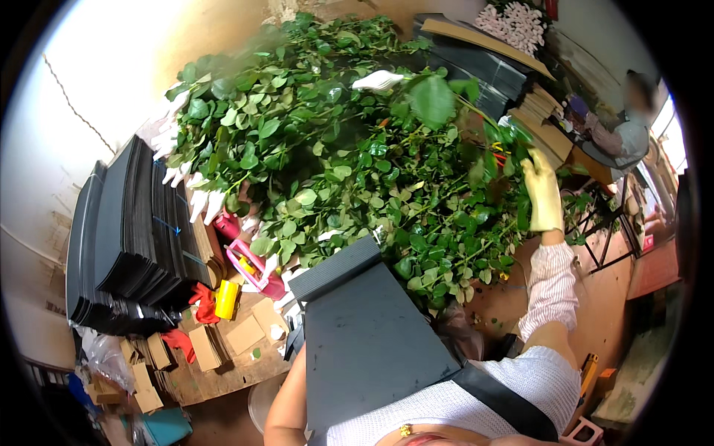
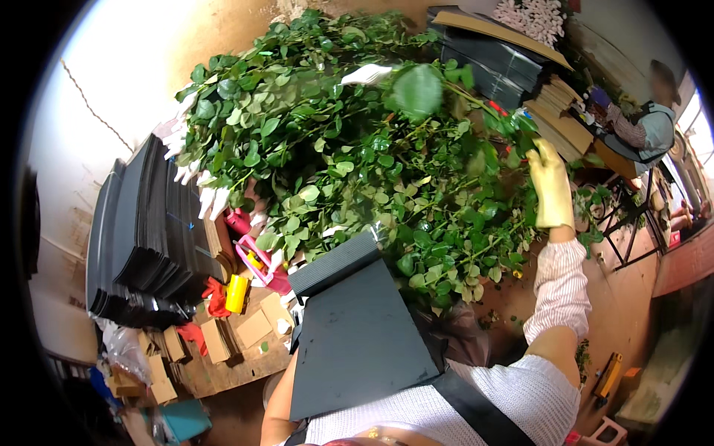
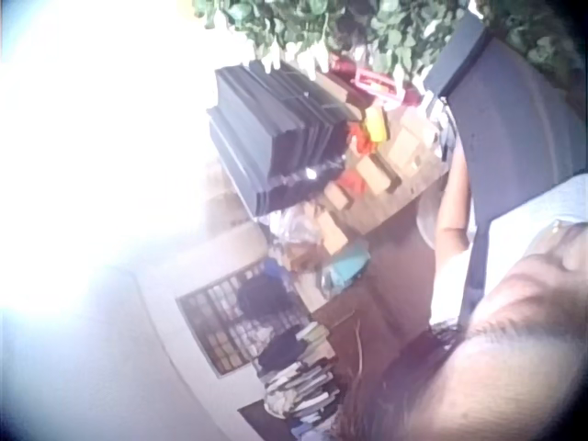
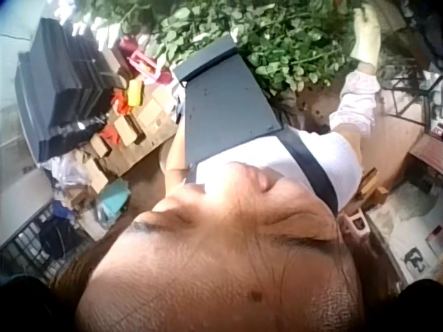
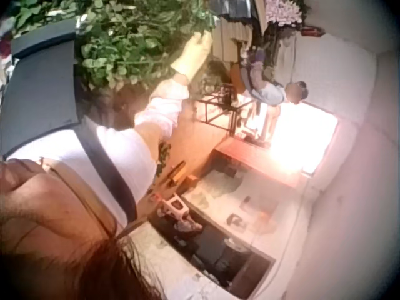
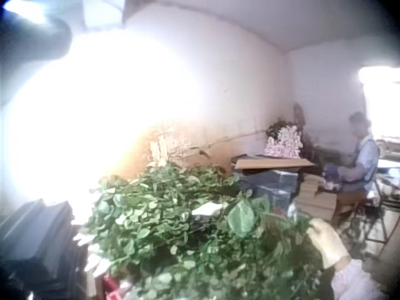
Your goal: The person arranges pink roses and green leaves into a black rectangular box. They place the flowers and leaves inside, adjust their positions, and then close the box lid.
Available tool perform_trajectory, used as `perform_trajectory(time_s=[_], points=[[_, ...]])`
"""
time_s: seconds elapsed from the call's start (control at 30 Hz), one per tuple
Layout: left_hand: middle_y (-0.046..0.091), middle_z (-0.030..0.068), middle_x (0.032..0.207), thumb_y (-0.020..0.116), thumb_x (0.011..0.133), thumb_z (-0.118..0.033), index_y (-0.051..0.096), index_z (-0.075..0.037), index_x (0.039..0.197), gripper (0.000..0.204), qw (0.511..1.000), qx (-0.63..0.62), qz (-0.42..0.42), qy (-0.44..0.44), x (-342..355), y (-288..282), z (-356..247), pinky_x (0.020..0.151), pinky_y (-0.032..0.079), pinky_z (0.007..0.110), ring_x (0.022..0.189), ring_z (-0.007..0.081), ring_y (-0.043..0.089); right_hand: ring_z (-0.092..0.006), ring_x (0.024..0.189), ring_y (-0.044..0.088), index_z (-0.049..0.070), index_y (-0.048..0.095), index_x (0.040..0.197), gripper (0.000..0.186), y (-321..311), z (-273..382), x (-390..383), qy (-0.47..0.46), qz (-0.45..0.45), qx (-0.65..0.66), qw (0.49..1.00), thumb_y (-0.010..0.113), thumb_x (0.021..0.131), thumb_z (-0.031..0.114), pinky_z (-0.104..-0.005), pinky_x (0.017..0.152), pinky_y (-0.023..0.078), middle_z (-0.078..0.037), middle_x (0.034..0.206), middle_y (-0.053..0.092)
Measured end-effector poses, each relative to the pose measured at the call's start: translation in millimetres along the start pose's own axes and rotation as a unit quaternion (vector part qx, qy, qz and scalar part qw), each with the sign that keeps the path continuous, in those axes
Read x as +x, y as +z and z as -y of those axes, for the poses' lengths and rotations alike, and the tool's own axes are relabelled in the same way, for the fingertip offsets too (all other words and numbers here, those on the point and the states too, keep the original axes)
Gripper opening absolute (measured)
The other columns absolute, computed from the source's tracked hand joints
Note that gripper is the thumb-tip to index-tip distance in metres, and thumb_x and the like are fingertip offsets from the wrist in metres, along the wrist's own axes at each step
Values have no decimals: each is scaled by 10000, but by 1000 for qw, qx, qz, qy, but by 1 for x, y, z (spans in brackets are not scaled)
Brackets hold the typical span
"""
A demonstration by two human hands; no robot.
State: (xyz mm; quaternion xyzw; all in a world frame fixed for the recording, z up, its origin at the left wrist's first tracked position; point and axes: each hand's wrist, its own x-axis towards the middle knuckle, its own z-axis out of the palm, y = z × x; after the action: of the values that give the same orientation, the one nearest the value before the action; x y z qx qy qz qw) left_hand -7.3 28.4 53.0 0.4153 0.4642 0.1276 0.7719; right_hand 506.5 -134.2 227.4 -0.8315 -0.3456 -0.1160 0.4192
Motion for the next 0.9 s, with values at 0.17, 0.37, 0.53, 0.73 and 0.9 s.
perform_trajectory(time_s=[0.17, 0.37, 0.53, 0.73, 0.9], points=[[530, 234, 1474, 535, 849, -835, 443, 38, 1511, 1099, 999, -1, 6, -35, 8, 8, -22, 1088, 403, 507, 1379, 342, 482, -118, 764, 558, -40, 616, 1234, 282, -36, -104, -36, 23, 58, 50, 997, 600, 984, 89, -273, 688, 467, -37, 881, 623], [516, 210, 1492, 318, 872, -932, 454, 43, 1504, 1171, 996, 79, -44, -11, 32, 9, -7, 1160, 291, 538, 1399, 326, 427, -72, 769, 506, 9, 621, 1273, 346, -40, -161, -63, -7, 166, 208, 964, 535, 943, -52, -232, 689, 428, 41, 930, 604], [682, 179, 1255, 647, 978, -559, 652, 64, 1233, 673, 940, 275, -101, 176, 15, 18, 16, 1006, 481, 393, 1191, 274, 613, -262, 901, 629, 16, 665, 1156, 314, -36, -45, -72, -267, 293, 99, 913, 585, 852, 6, -390, 870, 515, -114, 985, 698], [675, 123, 1190, 749, 919, -233, 578, -37, 1320, 478, 956, 161, -45, 241, 22, -17, 80, 886, 535, 323, 1105, 195, 660, -389, 906, 675, 93, 742, 1172, 353, 34, 51, -92, -296, 457, 76, 835, 635, 851, -4, -474, 832, 548, -167, 975, 732], [611, 137, 1337, 820, 804, 11, 423, -70, 1472, 781, 931, 196, -84, 298, 16, 11, 58, 972, 551, 323, 1225, 216, 614, -390, 882, 702, 123, 759, 1183, 447, 79, 26, -100, -320, 467, -161, 808, 585, 794, -12, -479, 798, 578, -181, 974, 732]])
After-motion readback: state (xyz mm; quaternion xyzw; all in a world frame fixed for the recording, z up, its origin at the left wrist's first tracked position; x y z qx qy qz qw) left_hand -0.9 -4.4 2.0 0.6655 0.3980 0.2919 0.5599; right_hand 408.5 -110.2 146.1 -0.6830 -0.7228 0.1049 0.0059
